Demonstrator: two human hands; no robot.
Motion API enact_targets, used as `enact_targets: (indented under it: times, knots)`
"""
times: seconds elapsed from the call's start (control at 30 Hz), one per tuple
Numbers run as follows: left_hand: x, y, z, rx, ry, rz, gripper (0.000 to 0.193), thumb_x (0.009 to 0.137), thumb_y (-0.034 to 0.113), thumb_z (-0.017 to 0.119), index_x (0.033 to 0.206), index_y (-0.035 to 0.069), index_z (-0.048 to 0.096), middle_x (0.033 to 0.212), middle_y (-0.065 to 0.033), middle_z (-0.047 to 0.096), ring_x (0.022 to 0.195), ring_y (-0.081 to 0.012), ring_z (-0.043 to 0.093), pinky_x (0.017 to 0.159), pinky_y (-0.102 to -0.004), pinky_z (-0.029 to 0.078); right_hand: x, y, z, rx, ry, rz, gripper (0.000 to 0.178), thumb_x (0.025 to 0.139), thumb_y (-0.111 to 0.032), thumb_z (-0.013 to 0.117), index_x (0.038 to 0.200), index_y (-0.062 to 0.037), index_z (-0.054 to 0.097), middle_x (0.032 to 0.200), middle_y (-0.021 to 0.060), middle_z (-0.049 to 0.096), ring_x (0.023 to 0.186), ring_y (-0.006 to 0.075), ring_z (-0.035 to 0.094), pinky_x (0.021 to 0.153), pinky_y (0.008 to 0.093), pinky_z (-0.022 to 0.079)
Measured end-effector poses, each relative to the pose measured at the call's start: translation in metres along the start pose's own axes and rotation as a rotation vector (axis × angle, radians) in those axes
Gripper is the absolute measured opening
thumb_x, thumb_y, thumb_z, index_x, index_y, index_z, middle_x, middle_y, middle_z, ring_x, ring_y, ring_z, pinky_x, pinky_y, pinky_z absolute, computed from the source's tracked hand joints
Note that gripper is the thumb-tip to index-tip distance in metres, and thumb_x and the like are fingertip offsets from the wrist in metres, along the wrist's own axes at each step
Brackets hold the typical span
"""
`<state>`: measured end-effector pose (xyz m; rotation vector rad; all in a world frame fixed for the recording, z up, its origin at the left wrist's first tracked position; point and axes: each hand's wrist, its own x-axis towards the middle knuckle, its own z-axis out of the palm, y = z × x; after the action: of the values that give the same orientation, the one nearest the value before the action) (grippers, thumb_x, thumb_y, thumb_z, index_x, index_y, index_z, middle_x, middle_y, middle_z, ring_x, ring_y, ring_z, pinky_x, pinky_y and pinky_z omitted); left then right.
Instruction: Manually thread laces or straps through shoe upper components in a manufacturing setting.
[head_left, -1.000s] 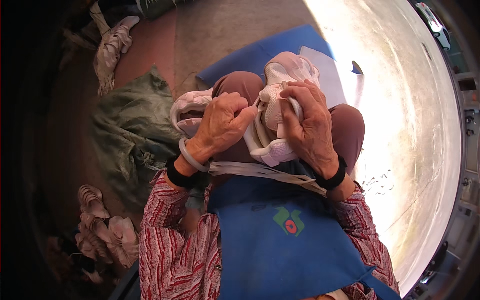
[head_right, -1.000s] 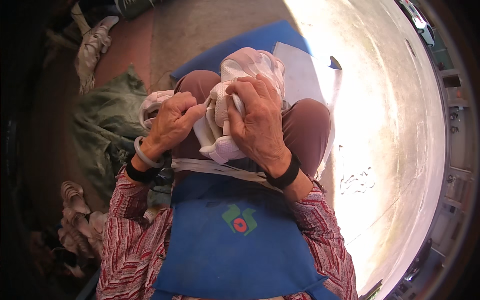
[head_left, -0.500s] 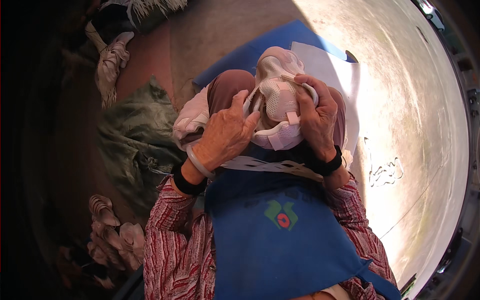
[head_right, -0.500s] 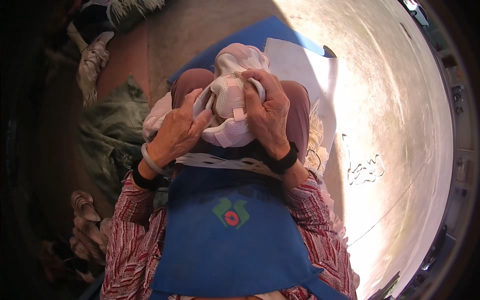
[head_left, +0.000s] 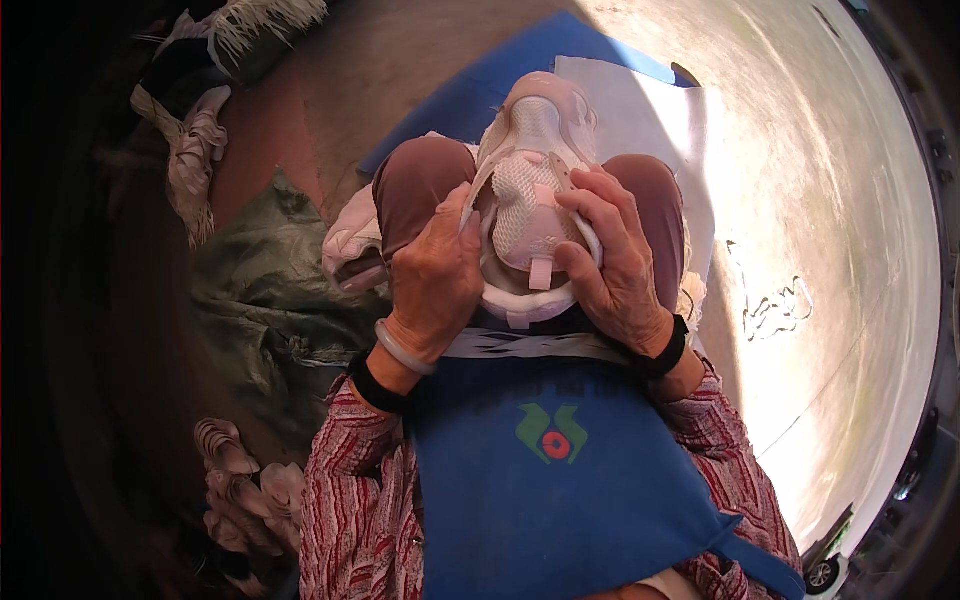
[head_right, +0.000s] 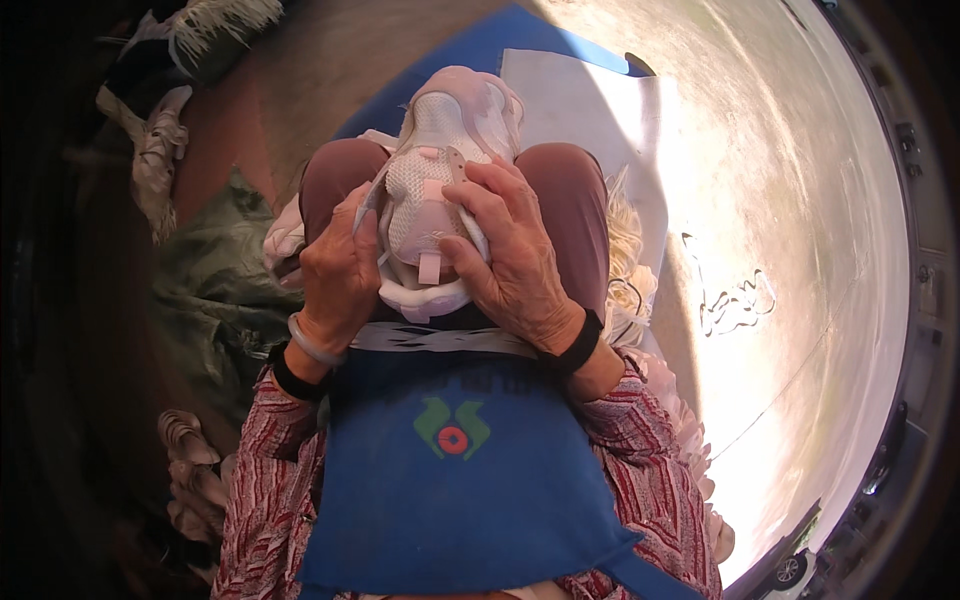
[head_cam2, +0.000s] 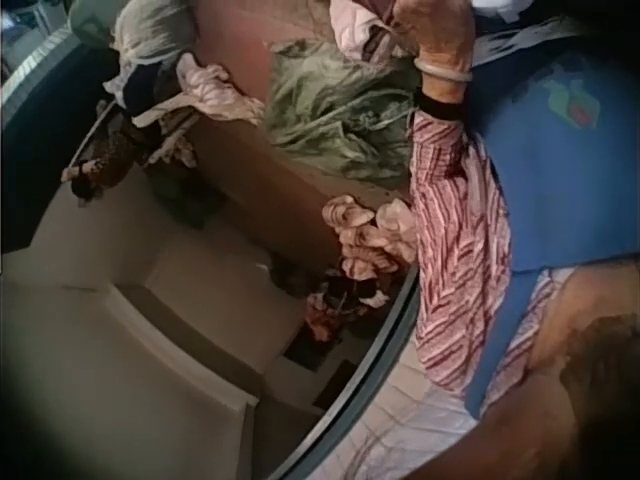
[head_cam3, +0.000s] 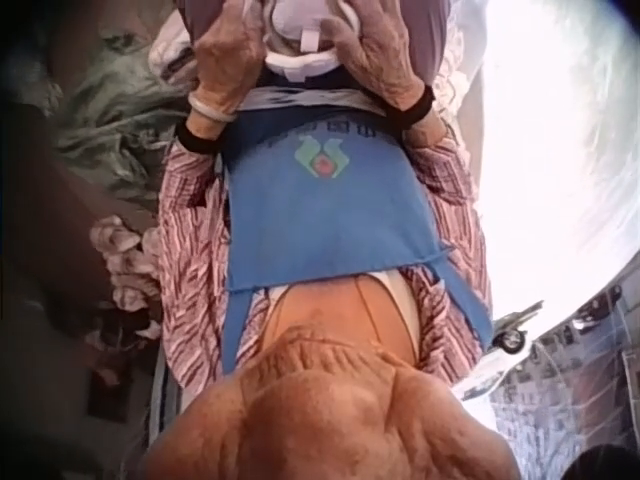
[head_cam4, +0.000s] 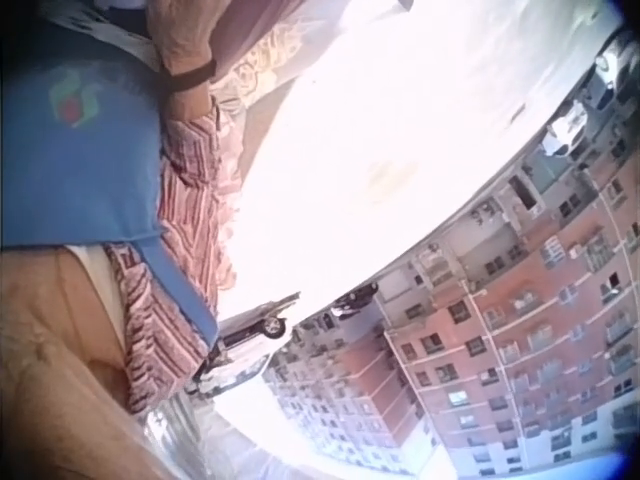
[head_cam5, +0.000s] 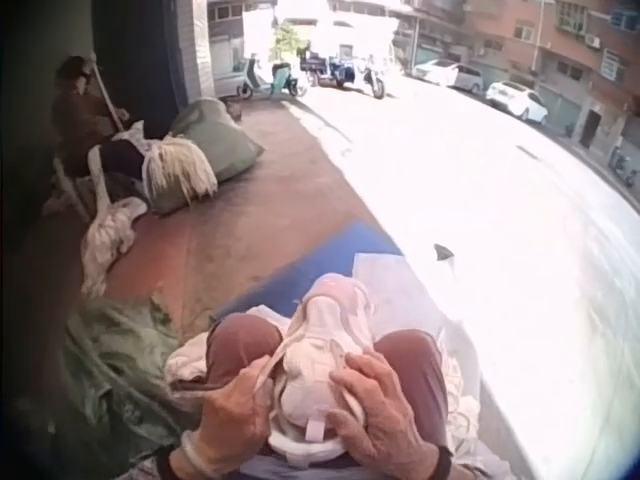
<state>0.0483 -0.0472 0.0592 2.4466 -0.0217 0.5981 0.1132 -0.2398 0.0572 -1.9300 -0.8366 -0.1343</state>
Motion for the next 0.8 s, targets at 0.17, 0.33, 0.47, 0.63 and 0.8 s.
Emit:
enact_targets:
  times: [0.17,0.33,0.47,0.63,0.8]
  knots:
    - [-0.001,0.011,-0.003,-0.045,-0.050,-0.014,0.032,0.092,0.008,0.056,0.122,-0.003,0.052,0.099,-0.0203,0.067,0.084,-0.0344,0.068,0.068,-0.0374,0.055,0.001,0.004,-0.012,-0.010,-0.109,-0.040,0.037,0.092,-0.025,0.060,0.122,-0.0029,0.054,0.132,0.0204,0.046,0.130,0.0395,0.041,0.106,0.0431,0.035]
    - [-0.010,0.007,-0.013,-0.125,-0.115,-0.034,0.023,0.093,0.009,0.055,0.114,-0.002,0.055,0.089,-0.0198,0.065,0.077,-0.0346,0.067,0.061,-0.0376,0.052,0.013,-0.023,-0.024,-0.200,-0.201,-0.053,0.061,0.072,-0.026,0.079,0.123,-0.0055,0.054,0.132,0.0200,0.044,0.125,0.0415,0.042,0.103,0.0471,0.039]
    - [-0.001,0.011,-0.022,-0.099,-0.240,-0.155,0.012,0.093,0.009,0.056,0.102,0.000,0.056,0.073,-0.0175,0.062,0.065,-0.0341,0.065,0.053,-0.0387,0.048,0.017,-0.035,-0.020,-0.251,-0.218,-0.003,0.066,0.070,-0.028,0.081,0.125,-0.0047,0.053,0.131,0.0201,0.044,0.122,0.0411,0.044,0.101,0.0491,0.040]
    - [0.008,0.028,-0.021,-0.134,-0.130,-0.099,0.009,0.093,0.009,0.056,0.097,0.001,0.059,0.066,-0.0152,0.060,0.059,-0.0308,0.063,0.052,-0.0371,0.047,0.022,-0.021,-0.023,-0.165,-0.242,-0.032,0.062,0.072,-0.029,0.078,0.126,-0.0082,0.056,0.130,0.0203,0.045,0.123,0.0421,0.041,0.103,0.0494,0.037]
    - [0.009,0.033,-0.017,-0.157,-0.062,-0.027,0.010,0.094,0.009,0.056,0.094,0.001,0.061,0.064,-0.0147,0.059,0.057,-0.0278,0.062,0.052,-0.0357,0.045,0.027,-0.021,-0.016,-0.246,-0.290,-0.144,0.051,0.077,-0.027,0.073,0.123,-0.0128,0.058,0.131,0.0177,0.046,0.122,0.0446,0.038,0.101,0.0513,0.036]
